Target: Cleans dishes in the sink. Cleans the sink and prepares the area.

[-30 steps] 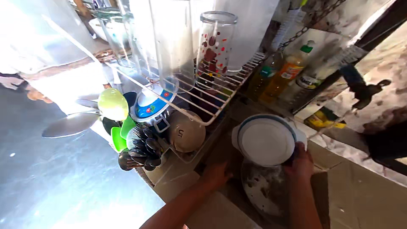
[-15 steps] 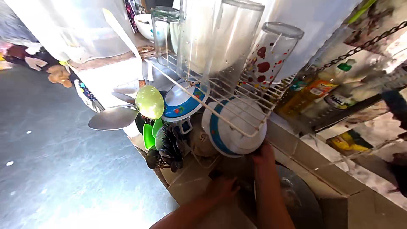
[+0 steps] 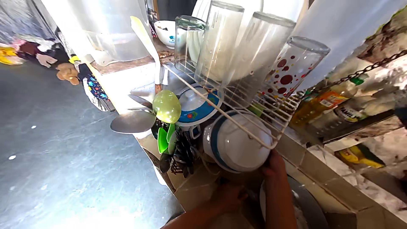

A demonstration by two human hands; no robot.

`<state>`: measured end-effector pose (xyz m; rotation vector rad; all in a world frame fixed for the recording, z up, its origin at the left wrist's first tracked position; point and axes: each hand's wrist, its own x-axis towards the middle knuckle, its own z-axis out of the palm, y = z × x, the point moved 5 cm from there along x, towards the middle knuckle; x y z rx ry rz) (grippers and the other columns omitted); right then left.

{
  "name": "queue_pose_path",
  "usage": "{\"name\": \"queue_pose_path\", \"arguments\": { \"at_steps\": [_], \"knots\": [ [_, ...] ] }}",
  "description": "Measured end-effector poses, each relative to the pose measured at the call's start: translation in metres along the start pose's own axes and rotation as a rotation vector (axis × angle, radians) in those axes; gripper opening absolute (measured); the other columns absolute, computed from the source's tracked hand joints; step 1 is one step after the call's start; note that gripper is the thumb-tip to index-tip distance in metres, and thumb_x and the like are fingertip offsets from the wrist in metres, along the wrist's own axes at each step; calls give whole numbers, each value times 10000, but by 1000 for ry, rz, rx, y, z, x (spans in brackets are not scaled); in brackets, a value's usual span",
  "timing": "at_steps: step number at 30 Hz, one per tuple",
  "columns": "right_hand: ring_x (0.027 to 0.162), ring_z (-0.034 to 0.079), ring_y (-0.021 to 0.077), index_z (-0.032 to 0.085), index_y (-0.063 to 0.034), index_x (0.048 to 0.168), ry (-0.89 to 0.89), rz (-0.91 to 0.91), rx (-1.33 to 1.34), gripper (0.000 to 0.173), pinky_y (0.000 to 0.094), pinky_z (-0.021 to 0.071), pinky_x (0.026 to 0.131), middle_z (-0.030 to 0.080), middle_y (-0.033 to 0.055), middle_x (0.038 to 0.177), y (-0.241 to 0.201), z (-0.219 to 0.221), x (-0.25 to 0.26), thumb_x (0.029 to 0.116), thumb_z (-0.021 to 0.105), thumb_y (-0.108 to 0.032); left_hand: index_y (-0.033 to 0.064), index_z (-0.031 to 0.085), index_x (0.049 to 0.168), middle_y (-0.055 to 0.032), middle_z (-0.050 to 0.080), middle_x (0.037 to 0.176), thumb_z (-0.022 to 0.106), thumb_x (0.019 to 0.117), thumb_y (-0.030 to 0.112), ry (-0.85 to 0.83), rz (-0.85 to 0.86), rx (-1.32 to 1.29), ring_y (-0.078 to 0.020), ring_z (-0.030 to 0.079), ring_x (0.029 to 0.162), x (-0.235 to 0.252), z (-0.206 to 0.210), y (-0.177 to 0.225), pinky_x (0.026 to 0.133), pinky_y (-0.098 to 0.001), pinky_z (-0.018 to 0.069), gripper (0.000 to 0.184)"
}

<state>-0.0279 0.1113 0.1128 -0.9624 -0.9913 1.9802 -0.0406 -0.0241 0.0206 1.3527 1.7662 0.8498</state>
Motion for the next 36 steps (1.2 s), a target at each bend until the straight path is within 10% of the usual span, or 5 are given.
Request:
{"name": "queue_pose_path", "arguments": {
  "at_steps": [17, 22, 26, 29, 36],
  "knots": [
    [720, 717, 144, 578, -65, 927, -357, -48, 482, 308, 308, 618, 663, 705, 55, 777, 12, 119, -47, 1038, 290, -60, -105, 628, 1222, -296, 642, 1225, 516, 1054, 176, -63, -3, -15, -419, 605, 1204, -16, -14, 13, 1052, -545, 447, 346],
    [829, 675, 117, 464, -20, 1327, -312, -316, 41, 387, 283, 600, 746, 649, 69, 1008, 15, 157, -55, 968, 548, 99, -112, 606, 1278, -300, 644, 1249, 645, 971, 171, 110, 58, -130, -411, 613, 1209, -24, -11, 4, 1059, -546, 452, 419],
    [838, 703, 77, 561, -31, 1299, -231, -599, -496, 489, 285, 598, 793, 722, 35, 966, 5, 170, -43, 900, 799, -185, -132, 618, 1248, -306, 654, 1228, 627, 979, 130, 141, 81, -158, -401, 618, 1204, -30, -19, 13, 1067, -516, 450, 376],
    [979, 674, 127, 470, -42, 1417, -273, -543, -646, 640, 347, 557, 909, 686, 84, 1102, -1, 165, -35, 913, 796, -264, -132, 587, 1304, -313, 604, 1324, 574, 1016, 141, 54, 48, -79, -415, 554, 1300, -23, -14, 11, 1131, -518, 395, 397],
    [726, 616, 67, 547, 57, 1355, -249, -707, -753, 450, 258, 540, 693, 675, 87, 906, -7, 86, -37, 979, 655, -165, -21, 614, 1347, -237, 580, 1412, 523, 1060, 232, 163, -44, 33, -366, 506, 1377, -3, -8, 2, 1176, -487, 371, 393]
  ]
}}
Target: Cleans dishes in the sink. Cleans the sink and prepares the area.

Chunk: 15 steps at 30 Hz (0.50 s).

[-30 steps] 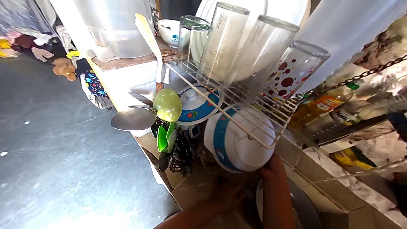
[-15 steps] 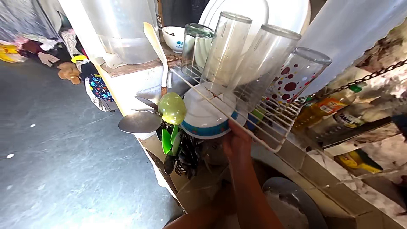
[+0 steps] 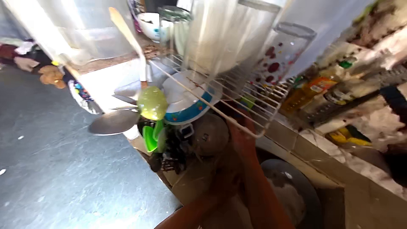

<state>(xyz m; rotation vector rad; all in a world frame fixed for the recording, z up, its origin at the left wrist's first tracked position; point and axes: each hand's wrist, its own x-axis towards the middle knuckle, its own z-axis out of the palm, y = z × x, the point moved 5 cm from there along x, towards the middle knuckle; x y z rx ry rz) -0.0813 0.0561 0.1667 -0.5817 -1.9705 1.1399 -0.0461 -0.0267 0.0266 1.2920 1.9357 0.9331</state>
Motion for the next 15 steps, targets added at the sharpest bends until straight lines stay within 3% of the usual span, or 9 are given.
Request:
{"name": "queue_pose_path", "arguments": {
  "at_steps": [2, 3, 4, 6, 9, 10, 11, 13, 15],
  "knots": [
    [748, 638, 121, 626, 87, 1239, 50, -9, -234, 343, 289, 544, 727, 690, 126, 888, 33, -52, -23, 1005, 612, -164, 11, 558, 1438, -234, 434, 1562, 585, 1031, 277, 28, -60, 93, -364, 367, 1488, 7, 4, -2, 1232, -474, 288, 487],
    [796, 679, 204, 645, 82, 1225, 43, 62, -381, 332, 353, 564, 767, 709, 177, 935, 62, -83, -38, 1020, 603, -176, 4, 523, 1466, -250, 347, 1610, 616, 1013, 285, 4, -85, 144, -378, 303, 1518, 11, 7, 0, 1245, -473, 257, 541],
    [936, 712, 296, 638, 70, 1270, -10, 216, -519, 363, 428, 571, 874, 713, 234, 1075, 95, -116, -54, 1042, 585, -207, -11, 465, 1503, -270, 266, 1640, 633, 1006, 291, -52, -118, 201, -399, 244, 1537, 15, 9, 3, 1255, -487, 222, 606],
    [1276, 590, 401, 539, 29, 1429, -169, 597, -687, 492, 519, 462, 1092, 559, 284, 1419, 165, -177, -91, 1063, 555, -299, 2, 338, 1575, -266, 220, 1658, 621, 1017, 345, -194, -201, 337, -410, 198, 1549, 29, 12, 8, 1257, -526, 184, 713],
    [1540, 205, 483, 256, -17, 1617, -401, 848, -787, 848, 616, 245, 1223, 144, 290, 1681, 249, -224, -154, 1001, 633, -462, 14, 403, 1545, -241, 444, 1549, 529, 1054, 459, -321, -286, 436, -394, 398, 1462, 52, 17, 3, 1201, -560, 303, 675],
    [1564, 88, 488, 152, -50, 1648, -492, 878, -818, 950, 650, 173, 1231, 39, 273, 1701, 267, -227, -171, 984, 616, -547, -8, 486, 1481, -258, 514, 1479, 495, 1059, 501, -367, -312, 439, -409, 463, 1410, 57, 20, -1, 1168, -582, 342, 662],
    [1563, 54, 501, 100, -90, 1661, -567, 899, -860, 1001, 690, 157, 1216, 15, 264, 1706, 279, -230, -182, 967, 591, -618, -19, 548, 1420, -269, 559, 1421, 474, 1053, 545, -416, -344, 450, -420, 504, 1368, 60, 23, -3, 1140, -598, 369, 677],
    [1527, 248, 479, 174, -141, 1660, -615, 1007, -872, 938, 686, 253, 1190, 239, 245, 1673, 288, -234, -189, 965, 609, -596, -1, 593, 1369, -263, 603, 1358, 475, 1034, 592, -479, -397, 475, -420, 551, 1313, 62, 27, -7, 1098, -610, 408, 692],
    [1508, 309, 449, 294, -22, 1602, -416, 1122, -749, 767, 595, 267, 1220, 324, 280, 1621, 287, -223, -177, 996, 672, -304, 17, 608, 1360, -258, 614, 1343, 492, 1023, 600, -488, -423, 501, -420, 567, 1293, 64, 28, -6, 1078, -612, 423, 683]
  ]
}}
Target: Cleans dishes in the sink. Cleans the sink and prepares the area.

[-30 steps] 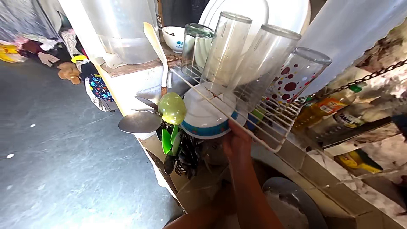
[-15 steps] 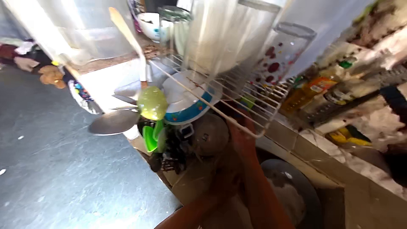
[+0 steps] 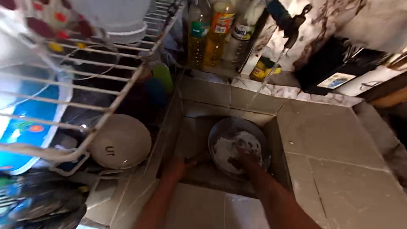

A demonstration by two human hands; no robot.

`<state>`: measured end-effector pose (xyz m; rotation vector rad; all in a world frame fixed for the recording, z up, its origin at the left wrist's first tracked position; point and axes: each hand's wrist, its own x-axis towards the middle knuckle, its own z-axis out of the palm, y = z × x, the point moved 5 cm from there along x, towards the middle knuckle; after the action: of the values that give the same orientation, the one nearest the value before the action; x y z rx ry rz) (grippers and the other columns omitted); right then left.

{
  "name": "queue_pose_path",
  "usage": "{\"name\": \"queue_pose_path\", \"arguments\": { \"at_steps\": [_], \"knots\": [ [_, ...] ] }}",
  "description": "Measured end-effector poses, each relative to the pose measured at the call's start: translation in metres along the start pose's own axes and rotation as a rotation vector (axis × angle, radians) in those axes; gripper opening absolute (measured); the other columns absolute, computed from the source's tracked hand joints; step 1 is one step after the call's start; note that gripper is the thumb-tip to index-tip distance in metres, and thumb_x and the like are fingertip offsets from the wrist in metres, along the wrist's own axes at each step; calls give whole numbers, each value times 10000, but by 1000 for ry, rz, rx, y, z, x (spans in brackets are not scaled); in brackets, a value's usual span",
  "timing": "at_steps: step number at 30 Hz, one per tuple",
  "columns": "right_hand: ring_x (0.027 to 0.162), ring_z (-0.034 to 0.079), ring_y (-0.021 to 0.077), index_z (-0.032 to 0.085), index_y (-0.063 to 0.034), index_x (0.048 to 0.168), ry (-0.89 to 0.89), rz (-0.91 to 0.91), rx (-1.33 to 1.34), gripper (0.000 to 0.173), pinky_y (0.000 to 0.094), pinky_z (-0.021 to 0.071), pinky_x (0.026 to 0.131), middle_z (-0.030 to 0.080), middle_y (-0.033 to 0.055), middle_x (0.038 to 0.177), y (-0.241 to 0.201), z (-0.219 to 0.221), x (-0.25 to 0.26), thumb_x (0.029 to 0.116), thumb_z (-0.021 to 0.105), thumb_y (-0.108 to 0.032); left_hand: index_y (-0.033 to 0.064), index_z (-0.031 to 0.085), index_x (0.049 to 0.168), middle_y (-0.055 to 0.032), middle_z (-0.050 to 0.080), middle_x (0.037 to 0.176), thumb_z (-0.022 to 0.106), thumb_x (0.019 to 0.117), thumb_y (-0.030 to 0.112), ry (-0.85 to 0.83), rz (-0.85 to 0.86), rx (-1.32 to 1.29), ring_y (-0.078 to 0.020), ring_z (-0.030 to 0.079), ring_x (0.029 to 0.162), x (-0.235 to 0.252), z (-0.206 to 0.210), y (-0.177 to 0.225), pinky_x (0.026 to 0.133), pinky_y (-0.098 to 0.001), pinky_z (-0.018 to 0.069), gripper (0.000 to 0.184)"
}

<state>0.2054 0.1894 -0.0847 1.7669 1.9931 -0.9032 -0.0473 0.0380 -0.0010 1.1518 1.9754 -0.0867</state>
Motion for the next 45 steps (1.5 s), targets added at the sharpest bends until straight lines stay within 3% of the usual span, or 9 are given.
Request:
{"name": "queue_pose_path", "arguments": {
  "at_steps": [9, 13, 17, 21, 26, 30, 34, 39, 45],
  "knots": [
    [1548, 283, 346, 338, -28, 1594, -265, -489, 246, 625, 553, 189, 1266, 325, 208, 1650, -74, 21, -44, 1129, 279, -442, 23, 630, 1338, -269, 630, 1315, 560, 983, 620, 92, -70, 159, -444, 580, 1270, -14, -6, 12, 1052, -615, 445, 698],
    [1448, 423, 429, 325, -148, 1619, -515, -394, -58, 720, 679, 306, 1162, 459, 238, 1552, -15, 3, -94, 1024, 619, -429, 63, 627, 1355, -250, 632, 1311, 731, 924, 487, 106, -72, 239, -443, 588, 1249, -52, -30, 49, 1017, -639, 462, 613],
    [1171, 623, 464, 666, 17, 1240, -217, -416, -212, 387, 643, 443, 1000, 677, 285, 1175, 14, -36, -134, 1084, 503, -298, 68, 580, 1413, -295, 590, 1353, 623, 1011, 364, 179, 10, 462, -504, 543, 1277, -130, -82, 134, 1014, -678, 418, 501],
    [1102, 692, 345, 659, 57, 1260, 116, -584, 361, 368, 523, 504, 1021, 718, 241, 1135, 35, -59, -161, 1015, 639, -218, 166, 738, 1198, -230, 699, 1130, 730, 945, 421, 532, 136, 427, -463, 646, 1089, -165, -128, 176, 868, -686, 476, 360],
    [901, 674, 66, 665, 49, 1138, 221, -602, 955, 271, 283, 567, 865, 714, 75, 991, 27, -88, -173, 895, 717, -59, -25, 654, 1204, -217, 647, 1218, 788, 887, 146, 1004, 708, -457, -298, 639, 1097, -113, -186, 181, 956, -485, 523, 384],
    [800, 651, 82, 643, 45, 1110, 218, -396, 1210, 158, 275, 567, 769, 674, 74, 923, 23, -111, -162, 987, 646, -54, -21, 321, 1548, -264, 470, 1495, 596, 1029, 143, 785, 780, -887, -320, 518, 1348, -28, -156, 236, 1115, -447, 440, 610],
    [768, 643, 131, 660, 19, 1052, 296, -288, 1230, 198, 328, 560, 739, 667, 90, 883, 42, -119, -140, 1011, 646, -174, -55, 497, 1403, -290, 604, 1264, 477, 1089, 411, 571, 531, -938, -385, 606, 1150, 31, -133, 295, 1002, -547, 478, 563],
    [712, 630, 106, 656, 4, 1006, 368, -233, 1332, 213, 301, 555, 685, 660, 62, 827, 49, -141, -138, 1034, 618, -204, 5, 569, 1292, -81, 612, 984, 319, 1091, 544, 311, 555, -1187, -135, 586, 770, 33, -141, 331, 704, -287, 516, 627],
    [816, 657, 141, 654, 23, 1165, 321, -265, 1268, 300, 326, 567, 761, 686, 112, 961, 32, -200, -126, 1038, 616, -247, 4, 494, 1446, -215, 615, 1336, 659, 1011, 313, 200, 687, -559, -305, 592, 1245, 13, -138, 269, 1087, -505, 455, 559]
  ]
}}
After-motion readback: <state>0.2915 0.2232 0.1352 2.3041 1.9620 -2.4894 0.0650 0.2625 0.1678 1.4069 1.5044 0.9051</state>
